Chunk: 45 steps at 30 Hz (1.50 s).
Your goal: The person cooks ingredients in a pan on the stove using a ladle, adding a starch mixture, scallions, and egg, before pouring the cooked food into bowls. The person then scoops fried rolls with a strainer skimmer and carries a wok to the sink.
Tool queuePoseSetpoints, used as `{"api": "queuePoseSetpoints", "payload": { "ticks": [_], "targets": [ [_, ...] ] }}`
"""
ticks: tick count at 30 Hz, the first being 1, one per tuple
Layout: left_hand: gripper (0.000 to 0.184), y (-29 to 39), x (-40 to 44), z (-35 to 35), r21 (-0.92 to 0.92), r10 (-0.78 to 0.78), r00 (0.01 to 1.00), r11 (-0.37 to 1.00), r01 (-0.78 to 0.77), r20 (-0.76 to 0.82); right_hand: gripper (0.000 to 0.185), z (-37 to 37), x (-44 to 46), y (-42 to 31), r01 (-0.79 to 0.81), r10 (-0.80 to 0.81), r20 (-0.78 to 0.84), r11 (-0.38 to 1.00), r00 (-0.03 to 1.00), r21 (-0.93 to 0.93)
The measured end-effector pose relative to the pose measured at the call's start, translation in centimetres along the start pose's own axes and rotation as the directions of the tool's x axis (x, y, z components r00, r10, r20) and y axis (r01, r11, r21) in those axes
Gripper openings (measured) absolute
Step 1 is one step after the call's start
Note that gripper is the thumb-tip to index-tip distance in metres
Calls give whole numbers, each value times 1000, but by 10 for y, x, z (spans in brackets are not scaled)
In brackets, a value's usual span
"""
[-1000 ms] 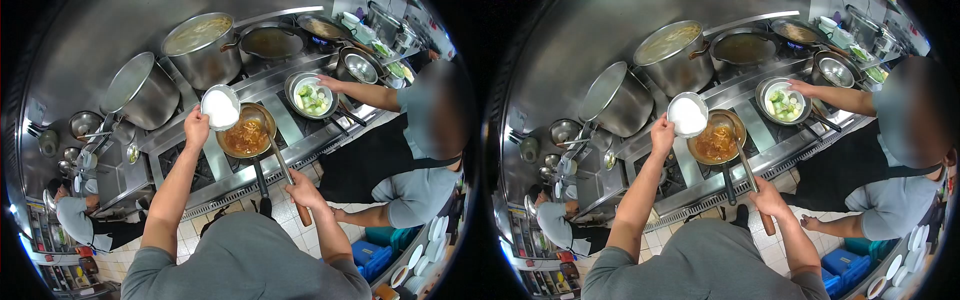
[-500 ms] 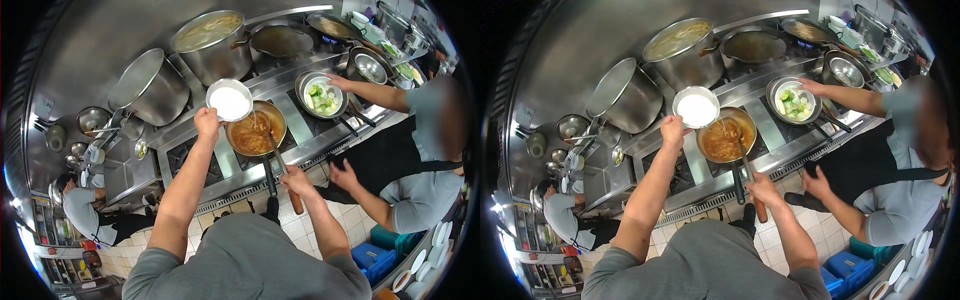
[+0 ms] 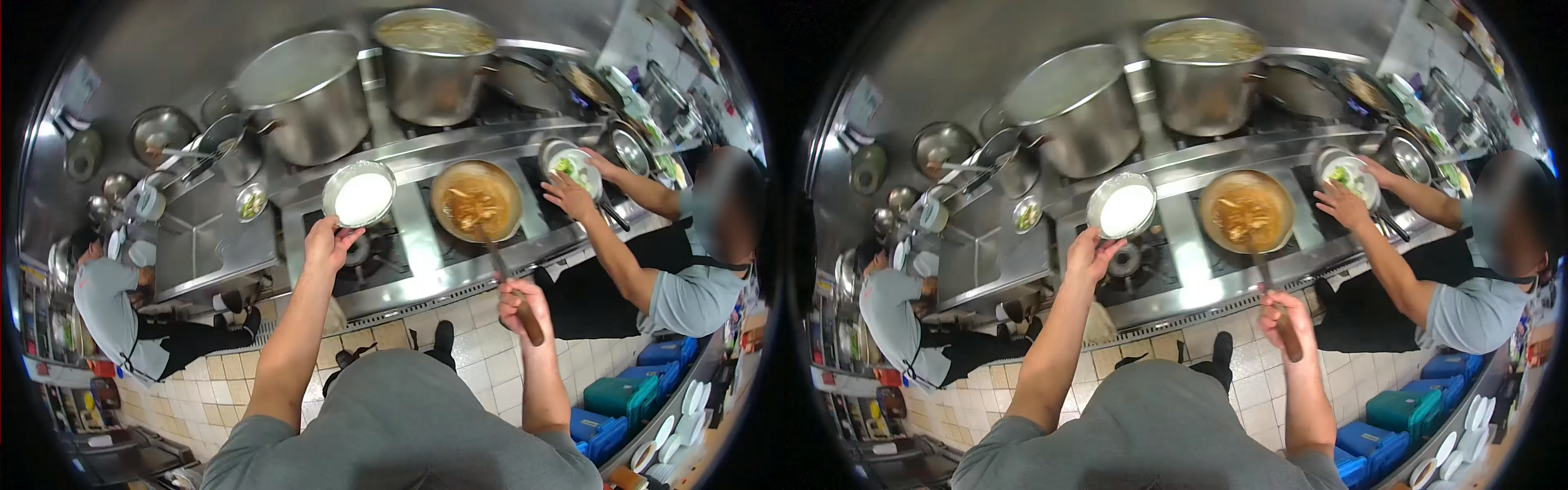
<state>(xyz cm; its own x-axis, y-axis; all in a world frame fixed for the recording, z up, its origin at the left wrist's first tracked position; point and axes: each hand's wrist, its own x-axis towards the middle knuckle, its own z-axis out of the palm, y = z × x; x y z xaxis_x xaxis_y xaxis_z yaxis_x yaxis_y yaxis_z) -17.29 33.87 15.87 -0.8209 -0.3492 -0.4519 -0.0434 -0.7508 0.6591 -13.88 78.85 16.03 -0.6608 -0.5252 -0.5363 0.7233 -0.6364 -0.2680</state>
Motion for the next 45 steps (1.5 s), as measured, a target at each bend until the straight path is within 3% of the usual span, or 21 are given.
{"api": "queuePoseSetpoints", "payload": {
  "ticks": [3,5,11,16,17,18,20,21,24,26,27,28,29,30,31,32,33,36,39,43,45],
  "targets": [
    [19,50,-16,-88,-16,100,991,995,-101,-86,10,11,8,31,206,-229,-24,911,973,-358],
    [8,85,-12,-153,16,146,966,989,-146,-212,7,46,8,58,268,-425,-192,801,884,-536],
    [16,171,20,-312,160,304,858,952,-260,-415,4,91,17,104,352,-590,-166,659,791,-665],
    [30,201,49,-410,161,252,933,963,-216,-258,7,88,34,108,33,-773,-156,223,615,-974],
    [30,192,89,-496,819,456,859,385,-426,233,12,46,53,103,77,-840,17,29,543,-997],
    [31,210,54,-439,281,186,934,955,-98,-304,33,66,51,109,-82,-837,-60,18,544,-996],
    [31,235,41,-440,475,125,929,878,60,-347,31,62,72,120,-134,-878,-2,-71,478,-988],
    [29,250,38,-446,543,117,932,834,95,-342,22,85,74,130,-109,-814,-242,218,528,-970],
    [27,296,67,-474,586,181,914,807,73,-363,14,96,92,142,6,-753,-337,412,566,-911],
    [22,344,112,-512,802,360,891,597,9,-277,9,109,108,152,305,-562,-512,810,650,-502],
    [21,365,152,-545,741,365,900,668,-73,-239,9,91,116,146,455,-526,-371,850,765,-266],
    [17,390,171,-530,855,431,883,514,-73,-184,11,105,119,151,527,-599,-214,791,772,-311],
    [16,423,233,-576,700,300,949,697,-152,-93,11,126,128,160,596,-683,-276,728,676,-339],
    [21,448,201,-483,949,472,873,314,-36,-123,11,112,139,149,548,-555,-207,831,806,-96],
    [29,465,255,-509,966,649,730,-31,-257,215,9,115,149,153,549,-551,-216,832,806,-76],
    [39,493,302,-516,947,551,775,-252,-198,308,8,117,159,156,518,-538,-119,840,834,-162],
    [46,509,322,-494,976,595,777,-69,-205,205,9,106,172,157,506,-569,-138,800,811,-323],
    [55,565,348,-430,961,492,842,-256,-101,220,15,163,187,186,394,-647,-463,749,605,-532],
    [54,577,463,-494,896,489,838,-443,1,241,16,170,186,183,295,-697,-508,694,507,-657],
    [53,578,467,-486,869,462,879,-478,131,122,17,196,170,182,319,-733,-537,672,417,-669],
    [52,574,466,-485,911,506,860,-382,158,64,7,187,153,171,254,-657,-576,737,486,-627]
  ]
}}
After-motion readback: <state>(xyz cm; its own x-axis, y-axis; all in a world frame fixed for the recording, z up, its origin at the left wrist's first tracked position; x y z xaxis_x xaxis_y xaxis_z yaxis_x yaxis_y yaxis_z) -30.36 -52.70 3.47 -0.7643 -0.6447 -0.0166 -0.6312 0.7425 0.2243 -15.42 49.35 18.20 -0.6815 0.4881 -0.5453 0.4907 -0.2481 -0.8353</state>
